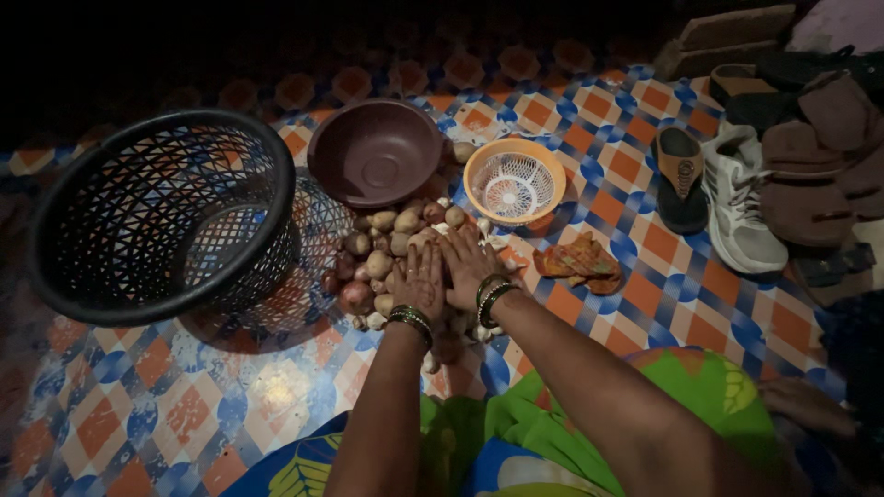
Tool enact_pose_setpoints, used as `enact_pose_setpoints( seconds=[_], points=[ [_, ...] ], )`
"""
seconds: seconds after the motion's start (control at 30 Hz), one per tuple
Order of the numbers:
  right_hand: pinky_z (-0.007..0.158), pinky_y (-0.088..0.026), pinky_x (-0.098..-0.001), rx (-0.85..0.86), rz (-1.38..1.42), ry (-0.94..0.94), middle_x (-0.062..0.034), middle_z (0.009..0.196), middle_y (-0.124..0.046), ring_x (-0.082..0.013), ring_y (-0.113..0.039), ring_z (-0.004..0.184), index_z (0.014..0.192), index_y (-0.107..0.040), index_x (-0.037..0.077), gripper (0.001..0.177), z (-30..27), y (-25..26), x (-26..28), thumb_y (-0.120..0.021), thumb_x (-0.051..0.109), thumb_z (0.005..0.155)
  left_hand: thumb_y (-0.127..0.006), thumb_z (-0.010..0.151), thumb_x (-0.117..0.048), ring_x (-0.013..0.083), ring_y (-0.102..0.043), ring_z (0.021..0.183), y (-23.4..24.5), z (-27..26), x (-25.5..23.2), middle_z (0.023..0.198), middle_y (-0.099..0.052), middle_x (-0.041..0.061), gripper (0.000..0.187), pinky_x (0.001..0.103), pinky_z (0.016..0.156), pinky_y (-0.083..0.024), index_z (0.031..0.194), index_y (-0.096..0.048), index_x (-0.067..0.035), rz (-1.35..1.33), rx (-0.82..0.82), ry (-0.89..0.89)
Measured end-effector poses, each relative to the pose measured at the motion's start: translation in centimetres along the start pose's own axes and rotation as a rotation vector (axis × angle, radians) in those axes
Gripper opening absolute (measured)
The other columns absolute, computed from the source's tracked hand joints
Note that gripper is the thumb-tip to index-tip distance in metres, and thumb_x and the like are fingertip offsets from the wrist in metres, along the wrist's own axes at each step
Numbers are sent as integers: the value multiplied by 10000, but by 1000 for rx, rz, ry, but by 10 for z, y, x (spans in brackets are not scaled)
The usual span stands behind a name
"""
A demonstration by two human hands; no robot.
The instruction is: The person sits on a patterned floor and sorts a pile of potatoes, onions, and garlic cloves. They use a black plastic basket to scoop and separate the potatoes, then place them back into the basket. The person also uses a brown bowl to gather and move the onions and garlic.
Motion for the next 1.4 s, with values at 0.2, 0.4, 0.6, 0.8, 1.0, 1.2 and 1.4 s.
enact_pose_setpoints(
  seconds=[0.2, 0.4, 0.6, 0.8, 1.0, 1.2, 1.4],
  points=[
    [1270, -55, -556, 49, 87, -5, -113, 1722, 44, -307, 57, 1589, 1647, -8, 174, 1091, -1, 7, -1, -707, 397, 840, -440, 946, -273, 405, -92, 1554, 11, 1, -2, 1718, -89, 124, 793, 587, 1217, -129, 1630, -98, -66, -151, 88, 0],
    [1268, -72, -556, 18, 99, 3, -115, 1721, 11, -319, 49, 1589, 1643, -37, 177, 1074, 0, 3, -2, -713, 394, 838, -493, 917, -279, 407, -85, 1561, 19, -4, -5, 1719, -99, 111, 837, 562, 1235, -111, 1621, -86, -82, -165, 79, 1],
    [1259, -110, -561, -14, 80, 14, -125, 1720, -36, -333, 10, 1587, 1646, -81, 139, 1089, 3, -4, -4, -732, 356, 800, -442, 943, -302, 401, -106, 1557, -2, 1, -5, 1710, -136, 120, 807, 586, 1247, -94, 1635, -93, -78, -135, 74, 3],
    [1263, -142, -550, 18, 15, 27, -135, 1729, -17, -313, 0, 1595, 1626, -103, 104, 1014, 1, -9, 0, -676, 421, 852, -405, 942, -278, 408, -113, 1563, -32, -3, -2, 1705, -160, 157, 769, 580, 1239, -96, 1618, -142, -23, -73, 59, -33],
    [1262, -133, -541, 43, 47, 11, -126, 1723, 50, -301, 44, 1592, 1638, -49, 131, 1036, -8, -8, 3, -670, 412, 858, -402, 936, -263, 417, -120, 1552, -27, -8, -4, 1691, -165, 185, 749, 588, 1245, -50, 1606, -180, -13, -59, -77, -56],
    [1272, -94, -518, 89, -13, -9, -126, 1729, 107, -296, 77, 1595, 1654, -12, 119, 1107, -18, 2, 9, -717, 331, 827, -408, 922, -256, 404, -100, 1555, -17, -15, -10, 1692, -134, 184, 764, 592, 1234, -28, 1604, -171, -5, -5, 55, -50],
    [1279, -97, -512, 106, 51, -3, -104, 1717, 83, -291, 54, 1590, 1621, -42, 152, 1046, -18, 5, 7, -709, 393, 852, -446, 942, -264, 397, -119, 1552, -9, -17, -10, 1695, -149, 182, 760, 573, 1242, -70, 1606, -180, -7, 14, 40, -40]
  ],
)
Point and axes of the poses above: each hand's wrist, its own z-axis towards the middle knuckle, its own y-axis out of the back of the hand, x = y × z, the point moved 4 cm from there along z, towards the middle knuckle
